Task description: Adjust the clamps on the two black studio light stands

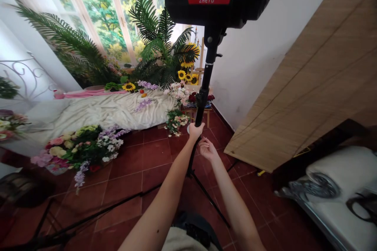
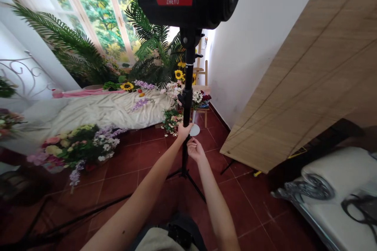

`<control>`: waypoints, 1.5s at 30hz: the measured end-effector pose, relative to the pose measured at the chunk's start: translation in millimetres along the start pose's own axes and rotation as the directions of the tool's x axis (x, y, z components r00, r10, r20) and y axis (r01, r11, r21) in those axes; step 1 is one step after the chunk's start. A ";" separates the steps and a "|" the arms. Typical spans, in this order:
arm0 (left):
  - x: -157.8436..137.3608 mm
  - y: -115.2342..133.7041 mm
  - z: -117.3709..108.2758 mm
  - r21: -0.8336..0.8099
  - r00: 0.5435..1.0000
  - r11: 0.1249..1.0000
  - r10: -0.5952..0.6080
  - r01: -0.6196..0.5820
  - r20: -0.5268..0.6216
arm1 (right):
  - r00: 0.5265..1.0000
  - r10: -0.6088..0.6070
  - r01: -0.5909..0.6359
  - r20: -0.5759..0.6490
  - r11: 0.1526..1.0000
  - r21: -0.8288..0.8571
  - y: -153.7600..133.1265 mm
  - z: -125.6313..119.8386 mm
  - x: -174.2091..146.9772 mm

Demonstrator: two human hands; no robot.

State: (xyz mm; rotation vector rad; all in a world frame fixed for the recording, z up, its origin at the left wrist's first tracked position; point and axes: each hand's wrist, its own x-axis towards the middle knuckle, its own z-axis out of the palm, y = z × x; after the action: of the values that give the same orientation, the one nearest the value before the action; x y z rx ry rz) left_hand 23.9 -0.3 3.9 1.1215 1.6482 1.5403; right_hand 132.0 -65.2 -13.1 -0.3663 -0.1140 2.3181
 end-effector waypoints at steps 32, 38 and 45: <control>-4.7 8.4 1.8 0.085 0.995 0.996 0.015 -0.006 -0.098 | 0.871 -0.450 0.072 -0.196 0.511 -0.856 13.5 -23.4 7.8; -4.1 6.9 1.9 0.017 0.994 1.000 0.008 -0.006 -0.105 | 0.617 -0.737 0.220 0.275 -0.173 -0.960 17.0 -15.2 -8.3; -3.5 6.1 1.0 -0.104 0.996 0.993 -0.061 0.055 -0.059 | 0.484 -0.651 0.283 0.585 -0.517 -0.808 10.8 43.8 -22.9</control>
State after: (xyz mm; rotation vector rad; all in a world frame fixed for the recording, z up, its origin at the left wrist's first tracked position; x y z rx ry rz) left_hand 27.5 -3.2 9.4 0.9731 1.6089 1.6174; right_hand 126.6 -87.8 31.9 -1.0489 -1.6617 0.4574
